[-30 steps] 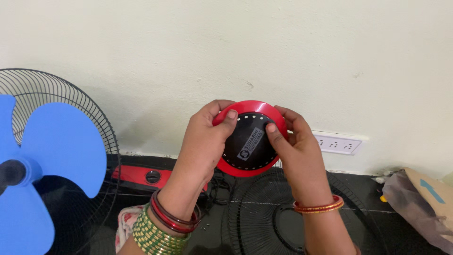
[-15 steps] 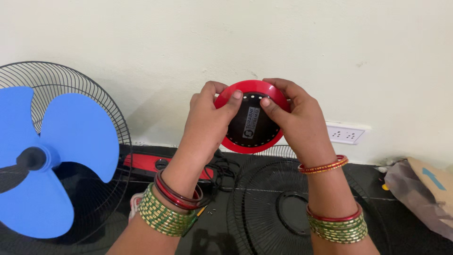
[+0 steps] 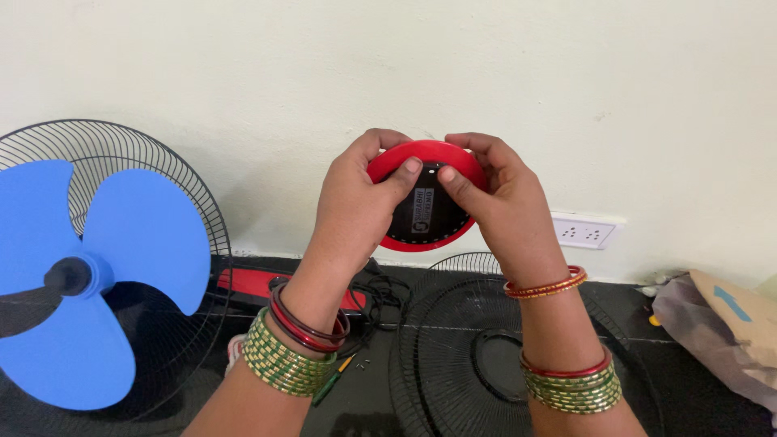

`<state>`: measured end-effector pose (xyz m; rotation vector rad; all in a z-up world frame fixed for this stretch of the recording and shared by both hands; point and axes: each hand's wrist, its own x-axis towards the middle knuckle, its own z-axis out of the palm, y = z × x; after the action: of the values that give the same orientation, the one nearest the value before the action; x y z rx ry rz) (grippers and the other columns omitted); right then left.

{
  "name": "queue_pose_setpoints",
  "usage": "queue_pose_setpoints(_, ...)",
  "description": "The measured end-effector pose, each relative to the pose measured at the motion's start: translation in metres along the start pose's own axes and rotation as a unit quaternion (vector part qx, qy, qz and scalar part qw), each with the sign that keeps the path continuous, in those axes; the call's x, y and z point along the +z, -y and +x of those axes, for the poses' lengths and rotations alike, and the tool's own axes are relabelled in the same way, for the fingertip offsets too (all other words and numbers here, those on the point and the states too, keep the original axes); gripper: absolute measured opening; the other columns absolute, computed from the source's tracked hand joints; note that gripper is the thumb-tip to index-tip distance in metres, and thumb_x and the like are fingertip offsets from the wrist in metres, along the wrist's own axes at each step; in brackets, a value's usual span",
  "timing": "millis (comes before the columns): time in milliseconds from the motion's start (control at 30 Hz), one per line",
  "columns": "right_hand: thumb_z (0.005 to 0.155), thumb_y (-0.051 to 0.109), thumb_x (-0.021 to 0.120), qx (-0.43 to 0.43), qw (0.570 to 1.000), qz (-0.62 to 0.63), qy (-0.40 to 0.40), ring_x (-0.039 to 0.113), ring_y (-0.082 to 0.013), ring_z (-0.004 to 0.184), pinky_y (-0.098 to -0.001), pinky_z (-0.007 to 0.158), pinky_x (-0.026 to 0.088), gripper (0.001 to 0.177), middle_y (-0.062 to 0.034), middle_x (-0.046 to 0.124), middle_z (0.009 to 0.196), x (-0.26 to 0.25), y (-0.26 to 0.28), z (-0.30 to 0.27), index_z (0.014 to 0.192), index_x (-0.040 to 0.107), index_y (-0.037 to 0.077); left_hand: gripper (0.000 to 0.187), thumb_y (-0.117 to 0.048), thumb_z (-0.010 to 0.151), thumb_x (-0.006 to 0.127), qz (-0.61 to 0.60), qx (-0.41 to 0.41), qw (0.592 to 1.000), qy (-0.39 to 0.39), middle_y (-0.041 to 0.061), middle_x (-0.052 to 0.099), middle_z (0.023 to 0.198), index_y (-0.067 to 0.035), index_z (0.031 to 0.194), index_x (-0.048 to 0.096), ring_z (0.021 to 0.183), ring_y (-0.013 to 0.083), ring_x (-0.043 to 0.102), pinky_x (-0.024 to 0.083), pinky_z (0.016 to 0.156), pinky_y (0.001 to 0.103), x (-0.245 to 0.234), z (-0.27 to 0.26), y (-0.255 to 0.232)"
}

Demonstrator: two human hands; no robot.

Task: The person assembles a table fan by attaching a red plastic ring to the central hub of the fan cage. They wipe the ring with a cloth, align it with the hub, and secure it in place. The task involves handling the fan cage, the red ring, and a cloth.

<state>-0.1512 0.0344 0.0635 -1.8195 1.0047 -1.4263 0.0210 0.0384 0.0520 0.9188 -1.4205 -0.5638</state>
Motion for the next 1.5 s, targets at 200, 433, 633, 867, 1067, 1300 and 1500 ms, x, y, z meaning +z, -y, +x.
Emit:
queue_pose_setpoints(200, 0.096, 0.015, 0.068, 0.019, 0.994, 0.11, 0.0, 0.067, -0.012, 0.103, -0.0279, 0.092, 0.054, 0.036, -0.0072, 0.072, 0.112, -0.001, -0.002, 0.002, 0.128, 0.062, 0.0, 0.024, -0.021, 0.097, 0.065, -0.114, -0.076, 0.991, -0.004, 0.01, 0.072, 0.089, -0.004, 0.113, 0.063, 0.081, 0.0172, 0.068, 0.057, 0.072, 0.033, -0.004, -0.002, -0.008)
queue_pose_setpoints(433, 0.09, 0.014, 0.072, 0.074, 0.994, 0.083, -0.016, 0.069, -0.0154, 0.101, -0.0311, 0.09, 0.055, 0.037, -0.0084, 0.075, 0.108, 0.004, -0.001, -0.004, 0.124, 0.065, 0.002, 0.027, -0.026, 0.094, 0.067, 0.053, -0.037, 0.998, 0.023, 0.01, 0.075, 0.094, -0.004, 0.109, 0.064, 0.087, 0.0176, 0.074, 0.058, 0.077, 0.032, -0.011, 0.0, -0.004)
queue_pose_setpoints(633, 0.089, 0.016, 0.071, 0.078, 0.994, 0.069, 0.013, 0.068, -0.0148, 0.104, -0.0314, 0.092, 0.055, 0.039, -0.0063, 0.075, 0.11, 0.01, 0.001, -0.004, 0.125, 0.066, 0.003, 0.032, -0.028, 0.091, 0.071, 0.055, -0.089, 0.993, 0.047, 0.011, 0.076, 0.091, -0.002, 0.108, 0.066, 0.086, 0.019, 0.075, 0.06, 0.077, 0.032, -0.018, 0.002, -0.005)
queue_pose_setpoints(867, 0.095, 0.02, 0.067, 0.109, 0.99, 0.086, 0.0, 0.066, -0.0122, 0.098, -0.0286, 0.088, 0.053, 0.036, -0.0061, 0.075, 0.106, 0.02, -0.004, -0.006, 0.126, 0.068, 0.002, 0.025, -0.022, 0.092, 0.067, -0.002, -0.093, 0.993, 0.068, 0.008, 0.077, 0.091, -0.003, 0.108, 0.07, 0.085, 0.0155, 0.074, 0.059, 0.079, 0.029, -0.025, -0.001, 0.001)
queue_pose_setpoints(1067, 0.092, 0.02, 0.069, 0.098, 0.994, 0.044, -0.021, 0.068, -0.0122, 0.093, -0.0276, 0.083, 0.055, 0.034, -0.0067, 0.076, 0.102, 0.031, -0.005, -0.008, 0.121, 0.07, 0.002, 0.018, -0.016, 0.092, 0.068, -0.062, -0.12, 0.989, 0.06, 0.008, 0.075, 0.086, -0.002, 0.103, 0.07, 0.081, 0.0134, 0.07, 0.057, 0.075, 0.029, -0.03, -0.005, 0.007)
queue_pose_setpoints(1300, 0.091, 0.023, 0.071, 0.08, 0.996, 0.016, -0.045, 0.069, -0.0117, 0.093, -0.0275, 0.083, 0.057, 0.036, -0.0061, 0.076, 0.101, 0.048, -0.004, -0.013, 0.121, 0.07, 0.002, 0.015, -0.016, 0.093, 0.067, -0.042, -0.105, 0.992, 0.048, 0.005, 0.072, 0.08, -0.002, 0.098, 0.069, 0.076, 0.0123, 0.066, 0.054, 0.071, 0.028, -0.04, -0.008, 0.007)
queue_pose_setpoints(1500, 0.09, 0.021, 0.072, 0.087, 0.994, 0.012, -0.062, 0.069, -0.0111, 0.09, -0.0267, 0.08, 0.056, 0.034, -0.0053, 0.076, 0.099, 0.058, 0.001, -0.019, 0.119, 0.071, 0.002, 0.015, -0.019, 0.094, 0.066, -0.006, -0.108, 0.993, 0.051, 0.006, 0.07, 0.076, -0.004, 0.095, 0.067, 0.072, 0.0138, 0.064, 0.053, 0.069, 0.03, -0.052, -0.012, 0.003)
